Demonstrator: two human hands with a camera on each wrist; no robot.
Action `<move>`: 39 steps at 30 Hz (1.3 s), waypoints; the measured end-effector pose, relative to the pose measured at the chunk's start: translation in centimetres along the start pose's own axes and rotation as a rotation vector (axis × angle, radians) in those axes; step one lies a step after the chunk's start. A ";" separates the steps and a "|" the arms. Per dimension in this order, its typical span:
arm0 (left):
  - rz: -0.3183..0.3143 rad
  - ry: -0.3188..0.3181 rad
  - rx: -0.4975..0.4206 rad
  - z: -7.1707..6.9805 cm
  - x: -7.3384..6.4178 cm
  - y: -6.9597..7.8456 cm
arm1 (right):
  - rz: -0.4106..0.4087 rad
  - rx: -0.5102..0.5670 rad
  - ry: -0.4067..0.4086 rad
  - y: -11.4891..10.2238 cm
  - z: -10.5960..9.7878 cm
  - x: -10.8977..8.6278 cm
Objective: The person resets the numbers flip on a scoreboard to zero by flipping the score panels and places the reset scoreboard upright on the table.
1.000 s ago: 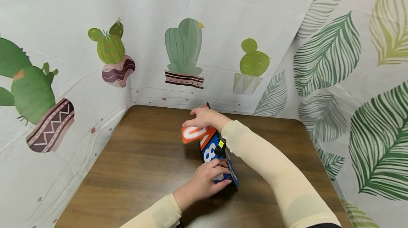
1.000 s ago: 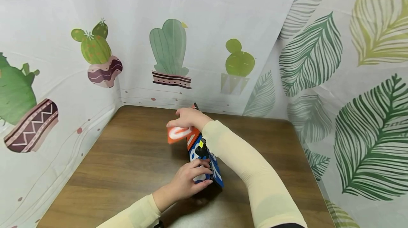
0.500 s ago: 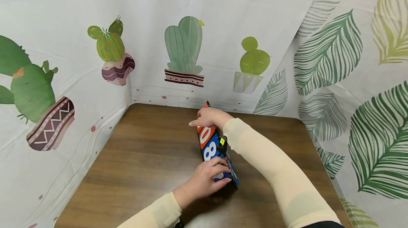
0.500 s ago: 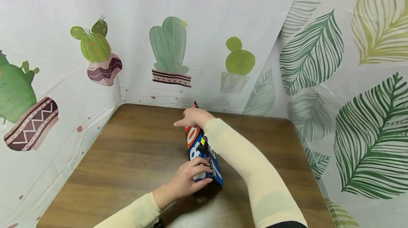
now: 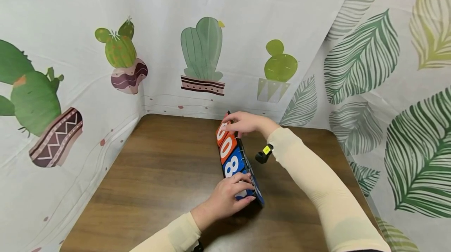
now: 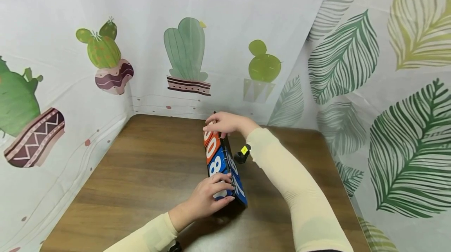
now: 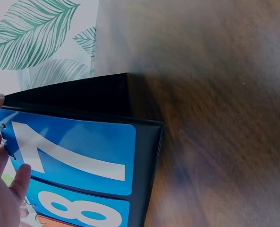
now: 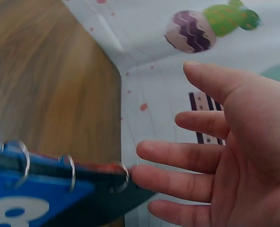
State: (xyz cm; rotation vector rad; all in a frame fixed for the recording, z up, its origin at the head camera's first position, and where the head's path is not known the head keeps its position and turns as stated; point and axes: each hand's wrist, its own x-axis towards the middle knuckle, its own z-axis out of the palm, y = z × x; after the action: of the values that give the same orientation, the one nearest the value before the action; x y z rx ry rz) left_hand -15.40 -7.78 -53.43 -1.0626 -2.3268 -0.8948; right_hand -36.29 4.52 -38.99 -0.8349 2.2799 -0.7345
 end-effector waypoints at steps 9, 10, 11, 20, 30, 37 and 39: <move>0.023 -0.027 -0.169 -2.2 1.0 -0.5 | 0.035 0.200 0.054 5.6 0.3 -2.9; 0.018 -0.018 -0.203 -2.9 1.2 -1.1 | 0.040 0.229 0.060 6.4 0.6 -3.1; 0.000 -0.013 -0.233 -3.6 1.5 -1.8 | 0.048 0.261 0.066 7.0 0.9 -3.3; -0.448 -0.111 -0.209 -10.8 6.7 -13.0 | 0.143 0.469 0.089 13.0 5.4 -5.0; -0.358 -0.520 0.398 -14.4 11.4 -21.0 | 0.247 0.594 0.089 15.7 11.0 -5.1; -0.287 -0.539 0.532 -13.2 14.1 -21.2 | 0.289 0.633 0.078 15.7 12.3 -4.6; -0.303 -0.539 0.500 -12.4 14.6 -21.0 | 0.301 0.642 0.078 16.0 12.4 -4.5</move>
State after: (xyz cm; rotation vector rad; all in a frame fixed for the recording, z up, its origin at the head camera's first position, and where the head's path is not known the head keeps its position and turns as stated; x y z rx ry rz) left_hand -39.36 -19.65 -43.78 -0.8111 -2.9863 -0.0760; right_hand -31.00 14.48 -56.35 -0.1621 1.9730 -1.2648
